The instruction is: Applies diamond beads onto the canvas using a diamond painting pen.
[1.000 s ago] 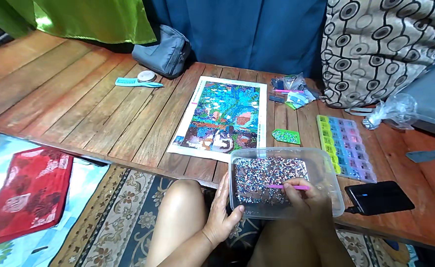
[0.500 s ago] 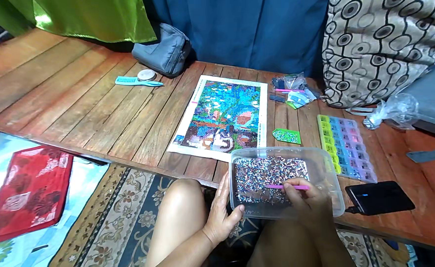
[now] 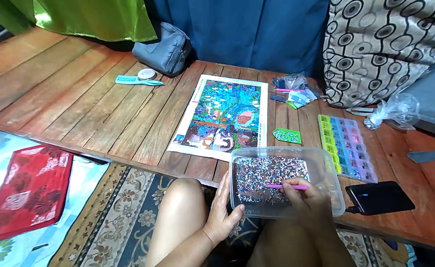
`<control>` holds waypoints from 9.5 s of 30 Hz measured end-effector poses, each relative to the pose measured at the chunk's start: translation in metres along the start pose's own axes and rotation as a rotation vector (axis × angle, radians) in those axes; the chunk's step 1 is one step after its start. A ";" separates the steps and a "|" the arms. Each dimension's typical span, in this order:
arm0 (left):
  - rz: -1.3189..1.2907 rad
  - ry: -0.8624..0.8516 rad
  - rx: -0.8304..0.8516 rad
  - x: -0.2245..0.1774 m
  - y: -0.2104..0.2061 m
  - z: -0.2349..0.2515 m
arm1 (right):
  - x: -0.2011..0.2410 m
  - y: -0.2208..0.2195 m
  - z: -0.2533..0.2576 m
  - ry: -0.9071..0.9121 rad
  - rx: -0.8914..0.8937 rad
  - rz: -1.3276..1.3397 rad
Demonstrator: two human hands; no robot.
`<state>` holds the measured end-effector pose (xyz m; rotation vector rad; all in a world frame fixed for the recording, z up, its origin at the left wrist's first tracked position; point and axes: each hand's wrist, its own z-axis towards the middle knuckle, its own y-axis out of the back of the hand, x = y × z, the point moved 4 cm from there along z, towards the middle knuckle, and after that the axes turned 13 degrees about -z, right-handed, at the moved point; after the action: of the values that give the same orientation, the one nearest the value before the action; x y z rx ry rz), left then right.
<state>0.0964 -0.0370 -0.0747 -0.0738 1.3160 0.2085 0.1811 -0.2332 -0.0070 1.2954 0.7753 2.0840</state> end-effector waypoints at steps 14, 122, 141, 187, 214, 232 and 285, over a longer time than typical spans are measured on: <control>-0.003 0.007 0.004 -0.001 0.000 0.000 | 0.001 0.001 0.000 -0.011 -0.012 0.001; 0.000 0.037 -0.012 -0.003 -0.001 0.001 | 0.001 0.001 0.001 0.003 -0.019 -0.043; -0.006 0.052 -0.003 -0.003 -0.001 0.001 | -0.003 0.004 0.001 -0.092 -0.022 0.114; -0.106 0.024 -0.018 -0.026 -0.002 0.002 | 0.064 -0.043 0.141 -0.371 0.079 0.647; -0.155 0.101 -0.018 -0.014 -0.007 0.006 | 0.055 -0.096 0.157 -0.188 0.274 0.076; -0.149 0.084 -0.030 -0.014 -0.008 0.007 | 0.060 -0.098 0.156 -0.145 0.310 0.045; 0.005 -0.044 -0.024 0.004 0.000 -0.001 | -0.019 0.016 0.011 -0.296 -0.095 0.154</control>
<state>0.0963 -0.0369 -0.0791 -0.0862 1.2700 0.2295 0.1960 -0.2557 -0.0024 1.6060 0.4546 1.9545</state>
